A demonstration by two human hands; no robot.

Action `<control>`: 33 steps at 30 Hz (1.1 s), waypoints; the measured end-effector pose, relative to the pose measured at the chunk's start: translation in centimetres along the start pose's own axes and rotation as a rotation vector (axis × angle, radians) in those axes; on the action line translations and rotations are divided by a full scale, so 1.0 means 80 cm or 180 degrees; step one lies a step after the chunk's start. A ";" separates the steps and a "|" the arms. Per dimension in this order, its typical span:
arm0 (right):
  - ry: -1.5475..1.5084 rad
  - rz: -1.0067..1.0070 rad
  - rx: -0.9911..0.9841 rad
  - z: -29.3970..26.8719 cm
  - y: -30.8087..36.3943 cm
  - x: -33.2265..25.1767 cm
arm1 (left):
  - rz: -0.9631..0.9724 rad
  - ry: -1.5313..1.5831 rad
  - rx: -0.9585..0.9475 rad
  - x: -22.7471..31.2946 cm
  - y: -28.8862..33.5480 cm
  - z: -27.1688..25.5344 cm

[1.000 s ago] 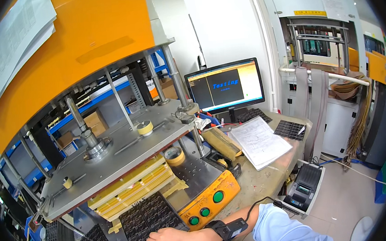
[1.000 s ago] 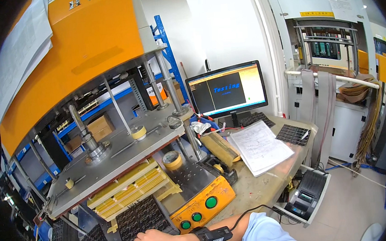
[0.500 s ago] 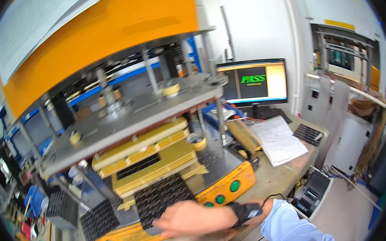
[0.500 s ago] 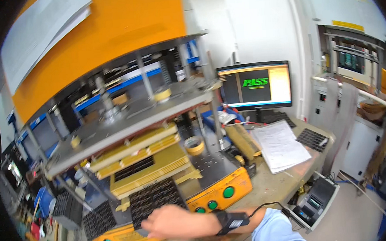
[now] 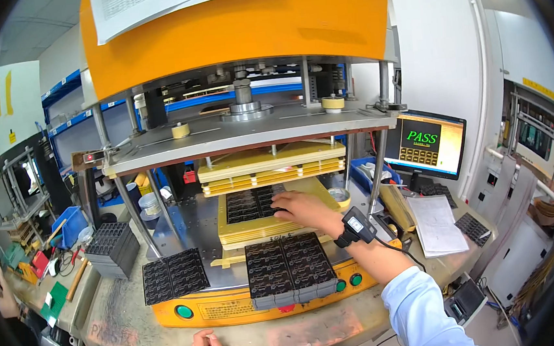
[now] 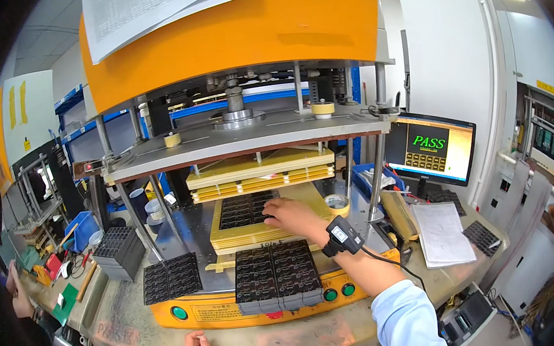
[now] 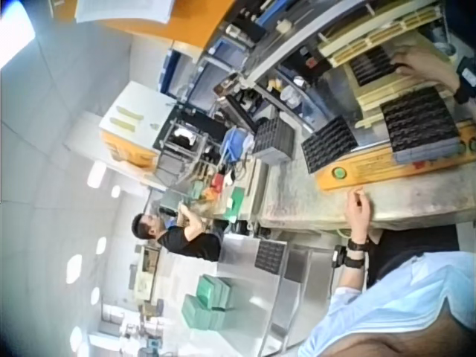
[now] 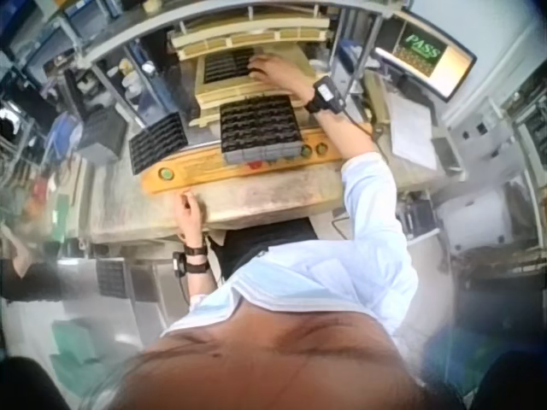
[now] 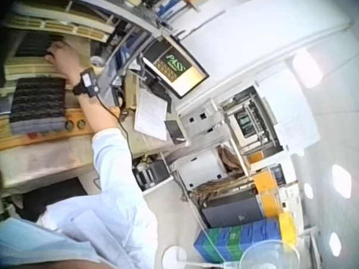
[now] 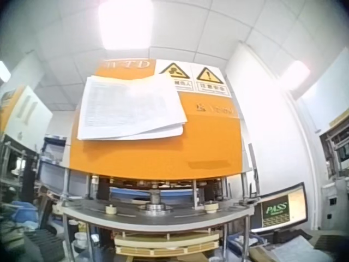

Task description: Checking and testing small electronic components by loading trays into a press machine and monitoring results on a computer screen.

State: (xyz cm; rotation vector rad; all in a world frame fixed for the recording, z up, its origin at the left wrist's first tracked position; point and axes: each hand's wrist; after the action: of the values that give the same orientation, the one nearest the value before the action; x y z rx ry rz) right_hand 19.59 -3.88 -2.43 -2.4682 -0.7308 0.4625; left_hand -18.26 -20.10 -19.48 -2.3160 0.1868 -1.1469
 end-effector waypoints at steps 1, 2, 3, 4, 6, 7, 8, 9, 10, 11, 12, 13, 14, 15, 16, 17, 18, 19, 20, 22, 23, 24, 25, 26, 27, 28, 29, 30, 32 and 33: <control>-0.0001 -0.0025 -0.0016 0.001 -0.002 -0.001 | 0.0035 -0.0034 -0.0016 -0.005 0.000 0.001; 0.0145 -0.0216 0.0118 0.002 -0.002 -0.002 | 0.0067 -0.0064 -0.0039 -0.005 0.001 0.002; 0.0288 -0.0405 0.0255 0.004 -0.003 -0.004 | 0.0045 -0.0057 -0.0026 -0.004 0.001 0.002; 0.0287 -0.0421 0.0237 0.006 -0.004 -0.008 | 0.0117 -0.0081 0.0047 -0.001 0.000 0.001; 0.0434 -0.0039 0.0575 0.006 -0.004 -0.016 | 0.0179 -0.0093 0.0117 0.003 -0.001 0.002; 0.0437 -0.0045 0.0562 0.007 -0.005 -0.012 | 0.0201 -0.0065 0.0139 0.004 -0.001 0.003; 0.0502 -0.0327 0.0827 0.006 -0.009 -0.008 | 0.0231 -0.0044 0.0163 0.002 -0.002 0.004; 0.0566 -0.0608 0.1094 0.004 -0.009 -0.006 | 0.0227 -0.0043 0.0166 0.001 -0.002 0.005; 0.0568 -0.0610 0.1093 0.001 -0.003 -0.005 | 0.0286 -0.0076 0.0200 -0.001 -0.002 0.006; 0.0519 -0.0494 0.1055 -0.007 0.000 -0.012 | 0.0331 -0.0119 0.0247 -0.003 -0.003 0.006; 0.0478 -0.0370 0.1020 -0.014 0.005 -0.015 | 0.0326 -0.0120 0.0255 -0.003 -0.002 0.005; 0.0477 -0.0377 0.1018 -0.018 0.012 -0.009 | 0.0231 -0.0125 0.0216 -0.002 -0.002 0.004; 0.0464 -0.0515 0.1199 -0.023 0.022 0.001 | 0.0142 -0.0122 0.0174 -0.001 -0.001 0.004; 0.0455 -0.0654 0.1372 -0.028 0.032 0.008 | 0.0138 -0.0106 0.0175 0.002 -0.002 0.004; 0.0469 -0.0656 0.1363 -0.031 0.041 0.011 | 0.0188 -0.0042 0.0176 0.006 -0.004 0.003; 0.0525 -0.0616 0.1381 -0.034 0.051 0.014 | 0.0234 0.0019 0.0171 0.008 -0.003 0.003; 0.0580 -0.0576 0.1399 -0.036 0.058 0.015 | 0.0226 0.0033 0.0164 0.005 -0.002 0.005; 0.0587 -0.0573 0.1384 -0.037 0.061 0.017 | 0.0245 0.0018 0.0184 -0.001 -0.001 0.007; 0.0618 -0.0570 0.1386 -0.038 0.065 0.018 | 0.0270 -0.0002 0.0195 -0.004 -0.001 0.007; 0.0670 -0.0571 0.1390 -0.038 0.071 0.021 | 0.0243 -0.0030 0.0166 -0.006 0.000 0.006; 0.0667 -0.0569 0.1391 -0.037 0.072 0.024 | 0.0225 -0.0066 0.0155 -0.005 -0.001 0.005; 0.0644 -0.0577 0.1391 -0.037 0.074 0.027 | 0.0226 -0.0071 0.0157 -0.003 -0.002 0.004; 0.0620 -0.0585 0.1392 -0.036 0.074 0.029 | 0.0196 -0.0085 0.0126 -0.002 -0.002 0.004; 0.0614 -0.0591 0.1398 -0.035 0.074 0.029 | 0.0166 -0.0100 0.0099 0.000 -0.003 0.003; 0.0564 -0.0587 0.1409 -0.034 0.073 0.029 | 0.0170 -0.0107 0.0107 0.004 -0.004 0.001; 0.0515 -0.0583 0.1422 -0.034 0.072 0.029 | 0.0268 -0.0173 0.0148 0.008 -0.006 -0.001; 0.0504 -0.0588 0.1426 -0.033 0.071 0.027 | 0.0359 -0.0244 0.0189 0.010 -0.005 -0.003; 0.0486 -0.0595 0.1436 -0.032 0.070 0.025 | 0.0358 -0.0254 0.0194 0.010 -0.004 -0.003; 0.0469 -0.0602 0.1452 -0.032 0.069 0.024 | 0.0175 -0.0197 0.0021 0.008 -0.003 -0.003; 0.0491 -0.0604 0.1451 -0.032 0.070 0.025 | 0.0180 -0.0198 0.0022 0.008 -0.003 -0.002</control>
State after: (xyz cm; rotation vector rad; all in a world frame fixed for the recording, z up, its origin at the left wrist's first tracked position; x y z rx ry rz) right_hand 24.58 -7.69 -3.88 -1.9645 -0.6984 0.3200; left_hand -18.03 -20.19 -18.83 -2.3218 0.2232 -1.0449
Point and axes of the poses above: each hand's wrist, its own y-axis away from the middle knuckle, its own z-axis out of the palm, x = y × z, and after that the axes turned 10 degrees about -y, right-handed
